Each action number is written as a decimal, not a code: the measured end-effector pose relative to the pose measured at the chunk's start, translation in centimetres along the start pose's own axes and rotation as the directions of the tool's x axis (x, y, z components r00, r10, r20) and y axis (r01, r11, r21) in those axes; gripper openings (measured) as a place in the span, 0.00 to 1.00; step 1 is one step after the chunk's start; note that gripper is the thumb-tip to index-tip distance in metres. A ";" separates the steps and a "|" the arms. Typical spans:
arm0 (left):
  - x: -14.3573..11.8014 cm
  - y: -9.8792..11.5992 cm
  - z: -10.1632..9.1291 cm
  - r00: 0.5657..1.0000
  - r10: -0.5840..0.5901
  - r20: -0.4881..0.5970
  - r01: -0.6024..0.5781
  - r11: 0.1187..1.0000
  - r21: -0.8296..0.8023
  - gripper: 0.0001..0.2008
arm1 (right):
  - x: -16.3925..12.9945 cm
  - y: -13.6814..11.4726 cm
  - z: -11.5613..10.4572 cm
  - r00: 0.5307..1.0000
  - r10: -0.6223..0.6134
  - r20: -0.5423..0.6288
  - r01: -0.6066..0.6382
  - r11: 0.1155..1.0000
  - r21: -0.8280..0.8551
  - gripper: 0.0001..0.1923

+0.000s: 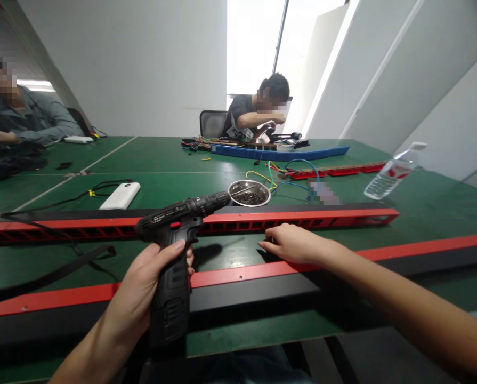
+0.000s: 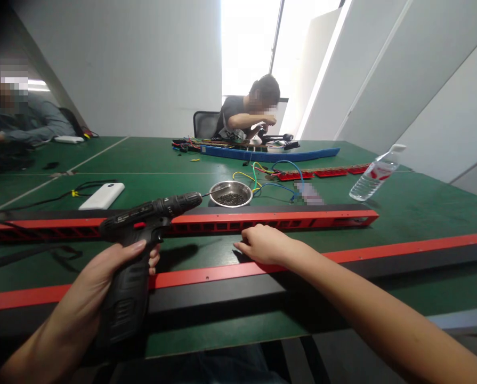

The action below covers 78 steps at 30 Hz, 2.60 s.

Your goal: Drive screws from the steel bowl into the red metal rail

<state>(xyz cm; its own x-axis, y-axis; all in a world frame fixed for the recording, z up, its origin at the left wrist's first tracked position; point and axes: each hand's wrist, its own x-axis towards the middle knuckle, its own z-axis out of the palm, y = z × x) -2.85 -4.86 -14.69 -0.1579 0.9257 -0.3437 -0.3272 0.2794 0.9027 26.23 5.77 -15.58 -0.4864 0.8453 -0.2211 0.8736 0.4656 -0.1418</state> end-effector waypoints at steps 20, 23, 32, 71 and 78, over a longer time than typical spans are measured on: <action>-0.1 -0.6 -0.3 0.999 0.017 -0.040 -0.018 1.000 -0.024 0.13 | 1.7 -1.6 0.3 0.982 -0.134 0.134 0.156 0.974 -0.167 0.18; -0.1 -0.6 -0.3 0.999 0.024 -0.047 -0.026 0.999 -0.035 0.13 | 1.7 -1.2 0.5 0.985 -0.136 0.109 0.151 0.979 -0.139 0.17; -0.1 -0.8 -0.4 0.998 0.038 -0.052 -0.039 0.999 -0.024 0.12 | 1.4 -0.1 0.5 0.988 -0.137 0.070 0.138 0.990 -0.003 0.12; -0.6 -0.8 0.2 0.992 0.111 -0.067 -0.110 0.994 0.023 0.15 | -10.5 3.4 7.8 0.397 0.341 -0.852 0.076 0.913 0.401 0.06; -0.2 -0.4 0.1 0.996 0.066 0.060 -0.073 0.988 0.133 0.14 | -10.0 3.3 7.1 0.454 0.215 -0.865 -0.002 0.971 0.240 0.05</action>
<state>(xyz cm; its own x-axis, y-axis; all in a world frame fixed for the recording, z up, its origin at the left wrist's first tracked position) -2.57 -5.15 -14.98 -0.1234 0.9557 -0.2673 -0.1877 0.2421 0.9519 33.88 -3.04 -20.66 -0.0181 0.7102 0.7038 0.8449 0.3873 -0.3691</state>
